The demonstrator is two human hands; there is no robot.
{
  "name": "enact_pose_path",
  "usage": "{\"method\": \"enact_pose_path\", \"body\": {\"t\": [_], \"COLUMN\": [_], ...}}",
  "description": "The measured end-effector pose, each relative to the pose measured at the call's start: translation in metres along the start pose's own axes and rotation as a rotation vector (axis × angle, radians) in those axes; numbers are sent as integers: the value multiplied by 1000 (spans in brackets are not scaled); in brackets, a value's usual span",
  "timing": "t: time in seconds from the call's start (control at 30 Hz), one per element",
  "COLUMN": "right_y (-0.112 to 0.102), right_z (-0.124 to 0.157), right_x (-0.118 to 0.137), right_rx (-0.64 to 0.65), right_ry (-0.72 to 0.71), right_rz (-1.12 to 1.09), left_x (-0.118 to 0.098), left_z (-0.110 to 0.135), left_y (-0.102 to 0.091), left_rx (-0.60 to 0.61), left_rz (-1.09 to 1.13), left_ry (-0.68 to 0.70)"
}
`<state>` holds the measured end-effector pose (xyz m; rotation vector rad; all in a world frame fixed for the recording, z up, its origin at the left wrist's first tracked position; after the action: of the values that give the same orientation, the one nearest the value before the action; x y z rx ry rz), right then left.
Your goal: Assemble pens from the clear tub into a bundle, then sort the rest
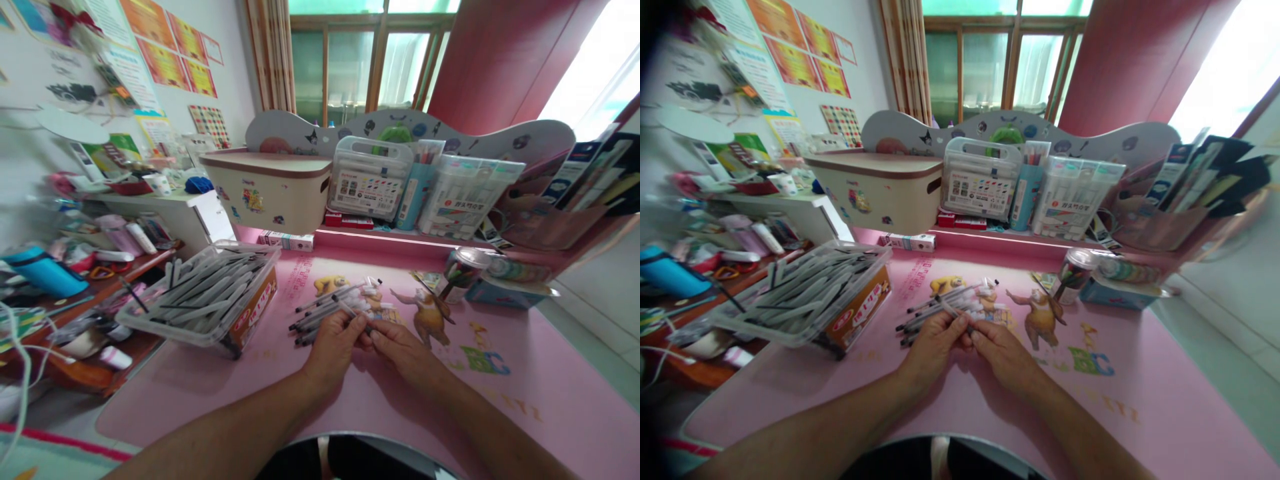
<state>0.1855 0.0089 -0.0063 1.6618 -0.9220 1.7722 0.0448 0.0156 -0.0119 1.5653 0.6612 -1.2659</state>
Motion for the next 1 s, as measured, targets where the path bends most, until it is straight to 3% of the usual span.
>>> {"method": "enact_pose_path", "body": {"t": [0.33, 0.6, 0.8, 1.0], "right_y": [3, -3, -14, -24], "right_z": [0, 2, 3, 8], "right_x": [0, -3, -13, -18], "right_rx": [-22, -172, -307, -363], "right_ry": [28, 180, 197, 168], "right_rz": [-74, -270, -407, 5], "left_x": [0, -14, -9, -10], "left_z": [2, 1, 7, 8], "left_y": [-5, -17, -15, -15], "left_rx": [10, -49, 327, 419], "left_rz": [9, -21, 9, -139], "left_ry": [-11, 63, -179, -212]}}
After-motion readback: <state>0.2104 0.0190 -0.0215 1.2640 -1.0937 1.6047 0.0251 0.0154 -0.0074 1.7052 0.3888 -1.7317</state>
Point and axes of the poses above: each hand's wrist, its own z-axis away from the middle knuckle, its own y-axis out of the palm, x = y × z, the point moved 1 cm from there along -z, towards the middle knuckle, and after that the axes turned 14 degrees about x, right-handed, at the moved point
